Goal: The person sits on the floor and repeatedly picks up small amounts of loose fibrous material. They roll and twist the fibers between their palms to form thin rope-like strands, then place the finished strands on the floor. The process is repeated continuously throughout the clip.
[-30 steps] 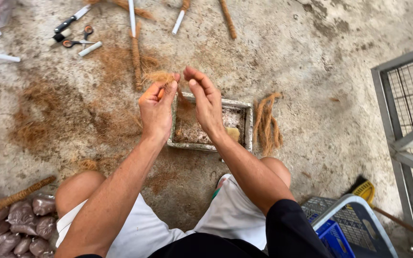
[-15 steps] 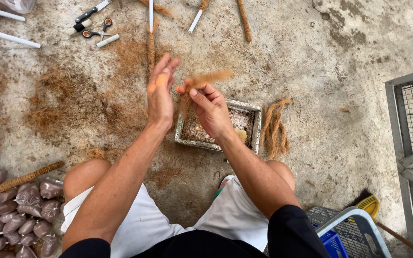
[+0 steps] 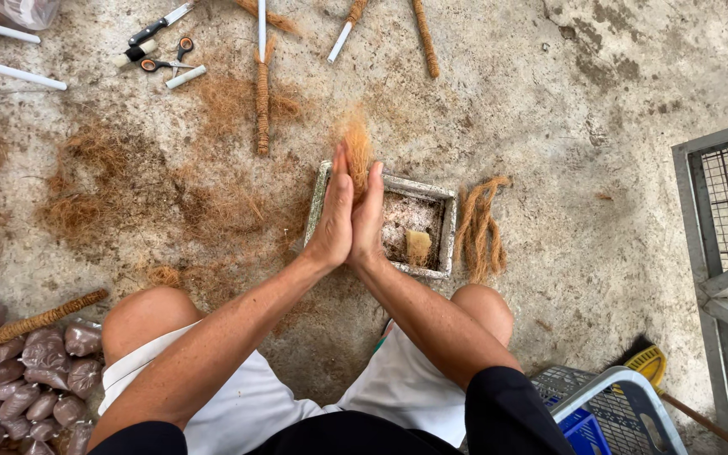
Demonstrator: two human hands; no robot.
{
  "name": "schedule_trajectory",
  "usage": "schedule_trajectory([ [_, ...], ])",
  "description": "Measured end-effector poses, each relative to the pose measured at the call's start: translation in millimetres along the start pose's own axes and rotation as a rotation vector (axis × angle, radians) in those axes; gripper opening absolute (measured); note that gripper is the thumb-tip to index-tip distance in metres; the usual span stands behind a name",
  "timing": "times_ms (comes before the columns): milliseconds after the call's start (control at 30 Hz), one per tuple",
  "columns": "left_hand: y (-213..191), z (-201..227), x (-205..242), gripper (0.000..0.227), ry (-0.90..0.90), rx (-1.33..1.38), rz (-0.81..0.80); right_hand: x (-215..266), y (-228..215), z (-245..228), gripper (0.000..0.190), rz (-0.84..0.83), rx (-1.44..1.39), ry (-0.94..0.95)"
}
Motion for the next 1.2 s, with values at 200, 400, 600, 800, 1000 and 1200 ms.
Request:
schedule_trajectory([
  [200, 11.9, 36.5, 27.2, 0.095, 0.124, -0.011, -0.129, -17.6, -6.2, -12.2, 0.093, -0.116, -0.014, -0.206],
  [400, 19.0, 42.1, 38.2, 0.079, 0.131, -0.040, -0.208, -46.8, -23.3, -24.3, 0.093, -0.051, -0.253, -0.248],
  [600, 2.7, 23.2, 26.8, 0.052, -0.027, -0.155, -0.085, -48.6, -26.1, -25.0, 0.096, 0.012, -0.222, -0.230],
  [800, -22.2, 13.6, 10.9, 0.033, -0.092, -0.048, 0.050, -46.1, -11.8, -18.8, 0.095, 0.036, -0.196, -0.086],
  [1000, -40.2, 2.6, 2.9, 0.030, -0.211, 0.212, 0.152, -30.9, -1.0, -15.1, 0.071, -0.041, 0.129, -0.037],
  [1200, -82.7, 8.0, -5.3, 0.030, -0.171, 0.117, 0.390, -15.7, 12.3, -10.5, 0.044, -0.179, 0.269, -0.092],
])
Point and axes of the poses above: each hand's wrist, its own x-axis away from the middle knuckle, its own y-axis out of the palm, z = x × y, the point moved 9 cm from there along -x, towards the middle knuckle, and after that the axes turned 14 degrees about -x, right-handed, at the moved point
